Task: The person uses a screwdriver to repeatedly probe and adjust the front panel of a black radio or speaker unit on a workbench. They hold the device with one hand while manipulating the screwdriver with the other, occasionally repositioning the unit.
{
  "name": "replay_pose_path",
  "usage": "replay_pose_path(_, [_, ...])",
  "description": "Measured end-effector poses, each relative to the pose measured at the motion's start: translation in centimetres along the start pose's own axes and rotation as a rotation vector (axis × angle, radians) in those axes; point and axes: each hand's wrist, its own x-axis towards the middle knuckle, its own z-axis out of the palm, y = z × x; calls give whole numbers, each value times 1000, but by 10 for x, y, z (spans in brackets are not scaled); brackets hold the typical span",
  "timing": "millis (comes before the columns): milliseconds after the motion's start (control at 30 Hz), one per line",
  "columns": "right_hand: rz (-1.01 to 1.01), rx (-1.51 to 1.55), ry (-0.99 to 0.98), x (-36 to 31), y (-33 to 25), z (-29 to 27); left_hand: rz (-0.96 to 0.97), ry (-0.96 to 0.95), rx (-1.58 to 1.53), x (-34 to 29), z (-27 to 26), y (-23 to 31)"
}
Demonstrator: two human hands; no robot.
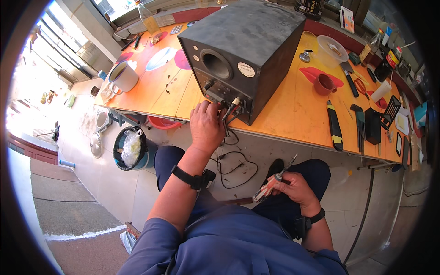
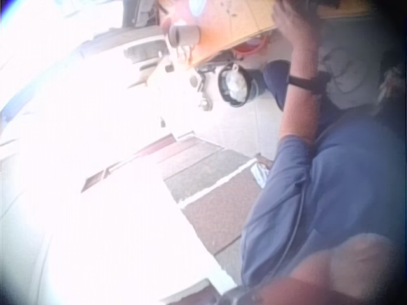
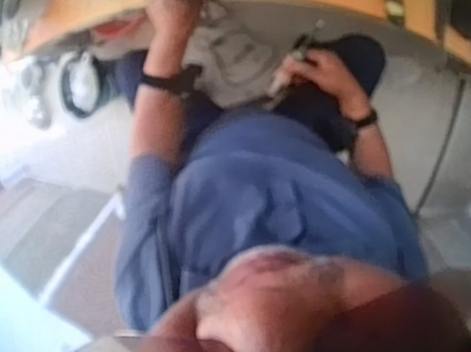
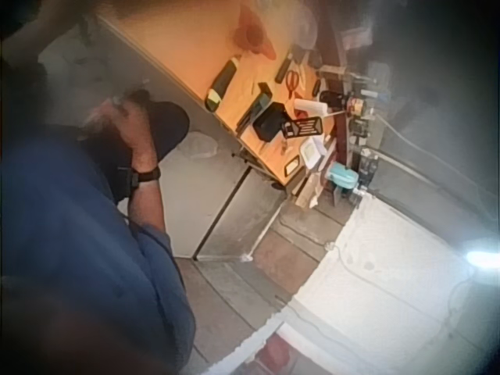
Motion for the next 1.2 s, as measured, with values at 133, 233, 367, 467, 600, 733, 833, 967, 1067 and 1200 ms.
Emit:
replay_pose_path(133, [24,-28,-12,1,-2,-1,30,8,-11,1,0,-1])
replay_pose_path(233, [23,-8,-8,2,-1,0,30,-2,-5,2,0,-1])
replay_pose_path(367, [38,-5,5,3,1,2,24,-9,-13,2,0,-1])
replay_pose_path(467, [38,-37,-4,4,-1,2,16,-17,-29,2,0,-2])
replay_pose_path(600, [49,-74,2,5,-7,6,29,0,-46,4,1,-3])
replay_pose_path(733, [89,-121,-10,11,-9,12,38,-16,-23,5,-1,-3])
replay_pose_path(833, [94,-156,-16,17,-5,18,12,-12,-5,4,-2,-2])
replay_pose_path(967, [99,-180,-41,24,1,21,-11,20,-35,2,-2,-2])
replay_pose_path(1067, [101,-238,-38,26,3,21,-9,-3,-61,3,-1,-2])
replay_pose_path(1200, [105,-185,-32,27,3,23,-16,1,-69,3,-1,-3])
